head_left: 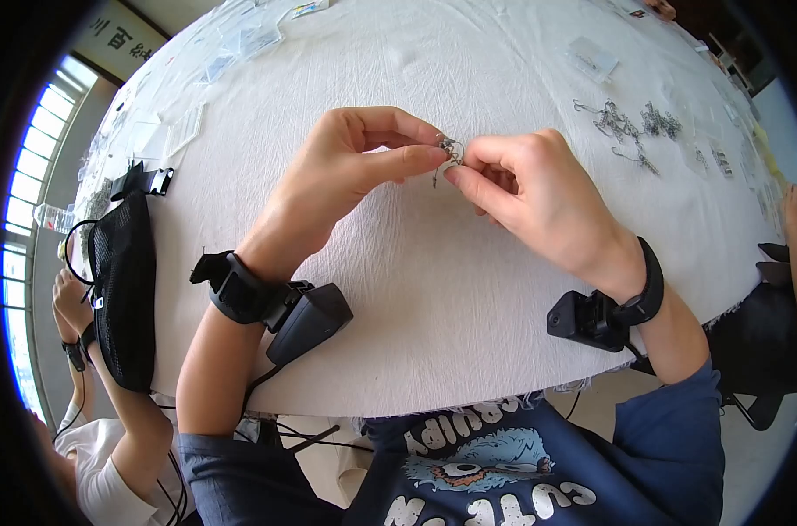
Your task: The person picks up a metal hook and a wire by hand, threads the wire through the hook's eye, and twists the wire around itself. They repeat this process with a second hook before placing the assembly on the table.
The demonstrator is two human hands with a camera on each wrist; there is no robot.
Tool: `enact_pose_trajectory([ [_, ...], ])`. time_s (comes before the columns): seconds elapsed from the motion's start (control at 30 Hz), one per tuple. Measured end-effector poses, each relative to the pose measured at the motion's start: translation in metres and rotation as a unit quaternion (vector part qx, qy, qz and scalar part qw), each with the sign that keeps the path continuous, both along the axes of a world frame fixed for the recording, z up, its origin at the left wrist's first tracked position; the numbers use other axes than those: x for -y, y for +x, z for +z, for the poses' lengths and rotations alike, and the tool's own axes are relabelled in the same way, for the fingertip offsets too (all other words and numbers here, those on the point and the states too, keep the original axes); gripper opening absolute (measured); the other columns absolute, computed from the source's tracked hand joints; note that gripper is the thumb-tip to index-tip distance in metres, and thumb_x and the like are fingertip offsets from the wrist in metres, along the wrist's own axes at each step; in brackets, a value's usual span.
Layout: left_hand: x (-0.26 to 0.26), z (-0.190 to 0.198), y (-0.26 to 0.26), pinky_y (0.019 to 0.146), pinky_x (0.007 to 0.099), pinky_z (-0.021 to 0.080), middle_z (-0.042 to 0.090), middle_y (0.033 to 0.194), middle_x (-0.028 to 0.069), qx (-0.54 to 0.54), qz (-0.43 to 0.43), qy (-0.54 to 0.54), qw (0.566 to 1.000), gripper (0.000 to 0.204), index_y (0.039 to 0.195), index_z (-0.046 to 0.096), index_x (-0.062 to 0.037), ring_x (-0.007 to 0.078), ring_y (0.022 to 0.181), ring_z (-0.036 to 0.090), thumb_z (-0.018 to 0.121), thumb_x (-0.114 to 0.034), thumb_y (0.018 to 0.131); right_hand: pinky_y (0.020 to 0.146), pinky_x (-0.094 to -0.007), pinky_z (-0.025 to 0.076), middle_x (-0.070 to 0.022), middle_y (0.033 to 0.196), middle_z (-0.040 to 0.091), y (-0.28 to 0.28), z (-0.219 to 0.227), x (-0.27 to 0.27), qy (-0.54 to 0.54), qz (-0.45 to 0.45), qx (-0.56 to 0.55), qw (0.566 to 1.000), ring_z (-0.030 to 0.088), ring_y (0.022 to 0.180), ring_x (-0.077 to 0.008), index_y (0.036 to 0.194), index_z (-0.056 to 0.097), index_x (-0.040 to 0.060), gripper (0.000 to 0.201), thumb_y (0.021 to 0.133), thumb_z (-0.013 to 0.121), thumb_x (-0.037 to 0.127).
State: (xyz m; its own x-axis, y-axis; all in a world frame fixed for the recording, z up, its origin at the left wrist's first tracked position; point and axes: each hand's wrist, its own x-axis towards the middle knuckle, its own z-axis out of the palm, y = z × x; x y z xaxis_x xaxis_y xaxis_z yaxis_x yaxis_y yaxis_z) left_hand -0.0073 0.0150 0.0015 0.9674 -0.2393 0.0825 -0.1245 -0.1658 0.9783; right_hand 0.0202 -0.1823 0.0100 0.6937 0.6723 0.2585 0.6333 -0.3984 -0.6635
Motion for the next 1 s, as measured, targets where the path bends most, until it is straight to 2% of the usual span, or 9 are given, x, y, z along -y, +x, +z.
enact_pose_trajectory([
  [0.07, 0.0, 0.0, 0.001, 0.071, 0.0224, 0.045, 0.066, 0.093, 0.0047, -0.007, -0.001, -0.012, 1.0, 0.015, 0.095, 0.065, -0.0022, 0.008, 0.08, 0.059, 0.06, -0.011, 0.084, 0.046, -0.0226, 0.042, -0.0042, 0.055, 0.055, 0.002, -0.005, 0.0, -0.001, 0.009, 0.008, 1.0, 0.052, 0.047, -0.009, 0.072, 0.058, -0.0005, 0.023, 0.09, 0.056, 0.014],
  [0.17, -0.001, 0.002, 0.001, 0.073, 0.0222, 0.044, 0.064, 0.1, 0.0045, 0.003, -0.018, -0.044, 0.999, 0.016, 0.099, 0.063, -0.0021, 0.008, 0.085, 0.058, 0.058, -0.009, 0.086, 0.048, -0.0339, 0.042, -0.0177, 0.058, 0.057, 0.001, -0.005, -0.001, 0.026, 0.004, -0.029, 0.999, 0.056, 0.047, -0.0243, 0.075, 0.061, -0.0038, 0.018, 0.085, 0.056, 0.011],
  [0.27, -0.005, 0.001, 0.003, 0.075, 0.0219, 0.044, 0.063, 0.103, 0.0041, -0.001, -0.049, -0.049, 0.998, 0.017, 0.102, 0.062, -0.0029, 0.008, 0.088, 0.057, 0.058, -0.009, 0.087, 0.048, -0.0323, 0.042, -0.0138, 0.056, 0.057, -0.001, 0.004, -0.002, 0.008, 0.003, -0.097, 0.995, 0.056, 0.048, -0.0202, 0.073, 0.059, -0.0033, 0.021, 0.087, 0.055, 0.012],
  [0.37, -0.008, -0.003, 0.005, 0.076, 0.0219, 0.044, 0.062, 0.101, 0.0035, -0.004, -0.066, -0.051, 0.997, 0.017, 0.103, 0.062, -0.0038, 0.0084, 0.087, 0.057, 0.058, -0.01, 0.088, 0.048, -0.031, 0.042, -0.0106, 0.055, 0.056, -0.001, 0.005, -0.002, 0.007, 0.009, -0.11, 0.994, 0.056, 0.048, -0.0174, 0.072, 0.058, -0.0028, 0.023, 0.088, 0.054, 0.014],
  [0.67, -0.011, -0.007, 0.007, 0.082, 0.0234, 0.045, 0.063, 0.097, 0.0029, -0.047, -0.093, -0.096, 0.99, 0.017, 0.102, 0.063, -0.0042, 0.0099, 0.087, 0.058, 0.062, -0.006, 0.085, 0.047, -0.0307, 0.042, -0.0108, 0.054, 0.056, -0.002, 0.003, -0.002, 0.011, 0.022, -0.106, 0.994, 0.055, 0.048, -0.0174, 0.069, 0.057, -0.0022, 0.025, 0.088, 0.056, 0.015],
  [1.0, -0.011, -0.005, 0.007, 0.085, 0.0243, 0.046, 0.063, 0.094, 0.0037, -0.031, -0.101, -0.079, 0.991, 0.015, 0.099, 0.063, -0.0038, 0.0109, 0.087, 0.059, 0.062, -0.006, 0.085, 0.047, -0.0305, 0.041, -0.0107, 0.053, 0.054, -0.002, 0.001, -0.002, 0.013, 0.021, -0.104, 0.994, 0.054, 0.046, -0.0176, 0.069, 0.057, -0.0026, 0.025, 0.087, 0.057, 0.014],
])
